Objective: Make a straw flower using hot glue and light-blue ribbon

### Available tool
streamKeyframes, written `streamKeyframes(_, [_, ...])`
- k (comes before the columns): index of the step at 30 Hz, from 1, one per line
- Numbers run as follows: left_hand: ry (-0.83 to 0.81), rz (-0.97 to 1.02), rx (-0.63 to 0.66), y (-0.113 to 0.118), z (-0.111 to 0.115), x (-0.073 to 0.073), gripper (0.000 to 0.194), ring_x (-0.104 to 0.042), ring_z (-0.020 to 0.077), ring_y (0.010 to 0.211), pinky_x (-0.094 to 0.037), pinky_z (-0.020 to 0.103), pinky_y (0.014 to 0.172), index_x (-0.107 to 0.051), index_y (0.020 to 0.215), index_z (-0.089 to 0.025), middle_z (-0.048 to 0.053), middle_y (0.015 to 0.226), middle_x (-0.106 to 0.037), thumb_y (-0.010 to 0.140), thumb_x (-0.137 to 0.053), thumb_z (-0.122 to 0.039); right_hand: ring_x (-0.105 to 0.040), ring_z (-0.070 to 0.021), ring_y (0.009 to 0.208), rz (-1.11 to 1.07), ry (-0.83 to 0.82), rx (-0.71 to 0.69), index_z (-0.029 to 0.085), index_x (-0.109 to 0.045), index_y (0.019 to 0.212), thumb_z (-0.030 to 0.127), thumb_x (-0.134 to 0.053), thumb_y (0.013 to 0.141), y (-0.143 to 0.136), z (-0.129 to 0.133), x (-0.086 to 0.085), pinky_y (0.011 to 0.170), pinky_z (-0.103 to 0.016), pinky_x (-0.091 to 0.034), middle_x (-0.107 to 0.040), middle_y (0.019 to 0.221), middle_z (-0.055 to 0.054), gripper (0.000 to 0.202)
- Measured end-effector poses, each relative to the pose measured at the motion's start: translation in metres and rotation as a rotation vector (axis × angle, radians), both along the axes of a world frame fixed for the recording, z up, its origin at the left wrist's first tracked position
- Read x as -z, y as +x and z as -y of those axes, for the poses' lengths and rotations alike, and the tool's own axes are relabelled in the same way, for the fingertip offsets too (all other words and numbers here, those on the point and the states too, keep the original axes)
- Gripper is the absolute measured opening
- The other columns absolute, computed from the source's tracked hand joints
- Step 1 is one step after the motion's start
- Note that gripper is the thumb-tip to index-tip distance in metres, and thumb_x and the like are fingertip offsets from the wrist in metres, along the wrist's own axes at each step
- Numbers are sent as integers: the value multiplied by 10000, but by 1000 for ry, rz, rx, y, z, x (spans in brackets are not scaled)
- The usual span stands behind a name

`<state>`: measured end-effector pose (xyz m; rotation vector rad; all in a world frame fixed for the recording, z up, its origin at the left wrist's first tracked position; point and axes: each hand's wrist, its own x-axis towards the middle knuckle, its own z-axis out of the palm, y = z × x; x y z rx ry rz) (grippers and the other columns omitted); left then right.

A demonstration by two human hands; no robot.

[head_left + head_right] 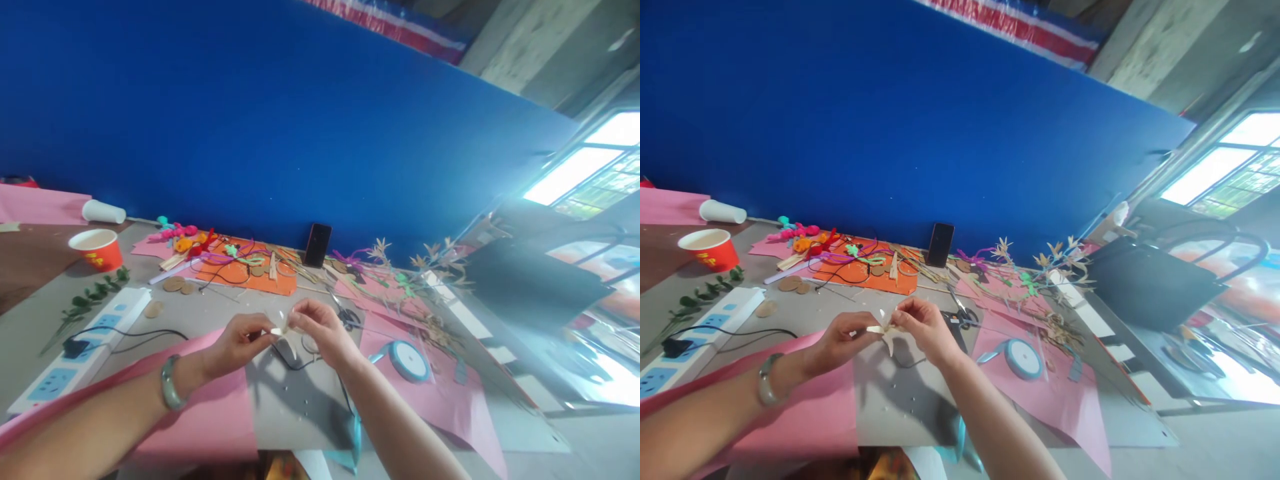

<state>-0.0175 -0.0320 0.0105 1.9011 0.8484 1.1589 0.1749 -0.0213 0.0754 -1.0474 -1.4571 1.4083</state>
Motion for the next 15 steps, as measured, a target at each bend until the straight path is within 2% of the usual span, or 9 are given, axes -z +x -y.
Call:
streamKeyframes(4, [-42, 87, -44, -1, -2, 0, 201, -518, 110, 622, -376, 211, 556, -692, 777, -122, 50, 689, -632, 854, -611, -290, -608, -153, 702, -23, 107, 217, 202, -673, 810, 390, -730, 736, 25, -5, -22, 690, -290, -490, -668, 738, -16, 210])
streamKeyframes(7, [-202, 195, -66, 0, -4, -1, 232, -523, 109, 618, -401, 209, 565, -675, 742, -121, 35, 661, -613, 830, -644, -334, -595, -154, 708, -130, 121, 311, 205, -664, 794, 465, -653, 796, 48, -8, -31, 651, -281, -504, -640, 752, -26, 260])
streamKeyframes(10, [-395, 305, -35, -1, -7, -2, 283, -422, 59, 497, -329, 185, 455, -673, 751, -120, 20, 658, -603, 815, -656, -395, -570, -148, 645, -152, -11, 299, 200, -653, 833, 548, -576, 830, 60, -8, -23, 519, -248, -463, -631, 755, -33, 357])
streamKeyframes(12, [-462, 364, 14, -1, -9, -2, 296, -377, 43, 465, -305, 181, 432, -667, 726, -123, 15, 663, -600, 788, -683, -411, -550, -136, 592, -182, -121, 259, 196, -642, 841, 604, -543, 829, 60, -7, -12, 457, -230, -415, -618, 720, -22, 420])
streamKeyframes(15, [-505, 383, 154, -3, -9, -5, 307, -442, 55, 515, -363, 191, 471, -656, 653, -120, 52, 788, -630, 730, -738, -406, -518, -123, 536, -270, -260, 140, 195, -634, 848, 694, -490, 810, 45, -2, 3, 401, -212, -361, -593, 672, -9, 521])
